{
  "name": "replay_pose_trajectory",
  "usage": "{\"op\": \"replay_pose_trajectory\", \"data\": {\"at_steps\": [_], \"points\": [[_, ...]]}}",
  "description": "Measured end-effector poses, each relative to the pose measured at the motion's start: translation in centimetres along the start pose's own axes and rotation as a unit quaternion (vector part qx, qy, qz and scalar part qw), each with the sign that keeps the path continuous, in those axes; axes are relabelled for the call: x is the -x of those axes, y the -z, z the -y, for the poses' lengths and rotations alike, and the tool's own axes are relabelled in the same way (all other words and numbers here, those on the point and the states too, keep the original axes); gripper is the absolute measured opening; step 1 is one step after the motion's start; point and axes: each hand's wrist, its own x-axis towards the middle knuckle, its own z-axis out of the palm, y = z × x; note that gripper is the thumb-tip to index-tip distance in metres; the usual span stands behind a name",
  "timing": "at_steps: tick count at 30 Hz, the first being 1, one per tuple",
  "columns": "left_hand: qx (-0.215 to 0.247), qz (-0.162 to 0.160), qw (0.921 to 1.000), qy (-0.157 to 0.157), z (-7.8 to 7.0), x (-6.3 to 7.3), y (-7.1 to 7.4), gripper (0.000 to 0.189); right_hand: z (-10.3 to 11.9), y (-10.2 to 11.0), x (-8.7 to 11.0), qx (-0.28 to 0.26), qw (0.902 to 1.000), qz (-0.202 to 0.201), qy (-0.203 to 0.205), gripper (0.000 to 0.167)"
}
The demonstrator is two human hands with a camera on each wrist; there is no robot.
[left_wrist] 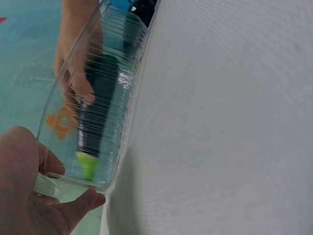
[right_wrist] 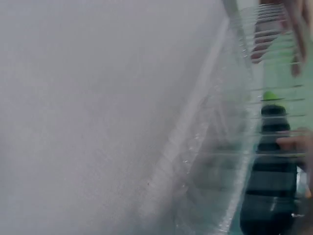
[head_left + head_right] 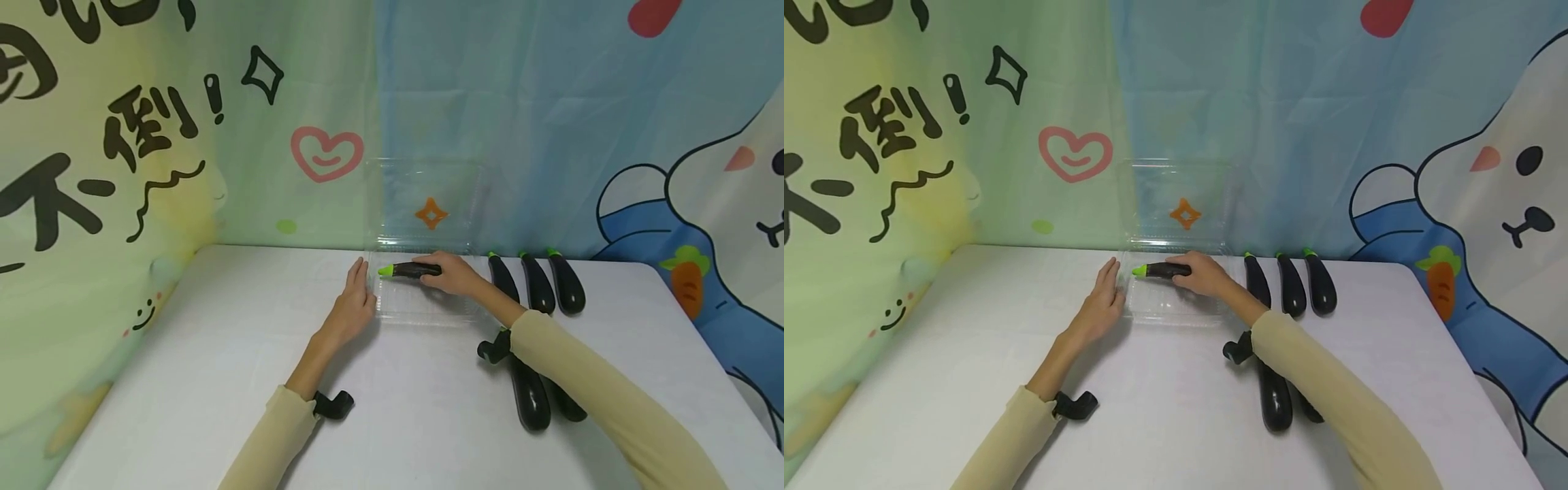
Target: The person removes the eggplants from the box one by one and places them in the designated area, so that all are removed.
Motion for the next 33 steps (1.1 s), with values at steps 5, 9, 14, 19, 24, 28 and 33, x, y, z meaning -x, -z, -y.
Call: {"op": "replay_pose_trajectory", "data": {"at_steps": [5, 9, 14, 19, 24, 28, 33], "points": [[-0.005, 0.003, 1.0, 0.004, 0.0, 0.0, 0.1, 0.064, 0.6, 0.6, 1.3, -0.017, 0.9989, -0.042, -0.01, 0.049], [-0.007, -0.002, 1.0, 0.007, -0.1, 0.0, 0.1, 0.064, 0.8, 1.0, 2.7, -0.033, 0.9968, -0.073, -0.005, 0.048], [-0.006, -0.005, 1.0, 0.005, -0.3, 0.0, 0.0, 0.059, 0.7, 1.1, 4.4, -0.052, 0.9933, -0.103, 0.004, 0.049], [0.003, -0.006, 1.0, 0.005, -0.3, 0.1, 0.0, 0.057, 0.5, 1.1, 5.9, -0.067, 0.9895, -0.128, 0.006, 0.048], [0.003, -0.009, 0.9999, 0.005, -0.2, 0.1, -0.1, 0.056, 0.2, 1.3, 7.0, -0.072, 0.9866, -0.147, -0.001, 0.048], [0.006, -0.006, 0.9999, 0.007, -0.2, 0.1, -0.1, 0.056, 0.3, 1.8, 8.0, -0.081, 0.9855, -0.148, -0.017, 0.048], [0.005, -0.004, 1.0, 0.008, -0.3, 0.1, -0.1, 0.057, 0.3, 2.3, 9.0, -0.079, 0.9852, -0.149, -0.034, 0.048]]}}
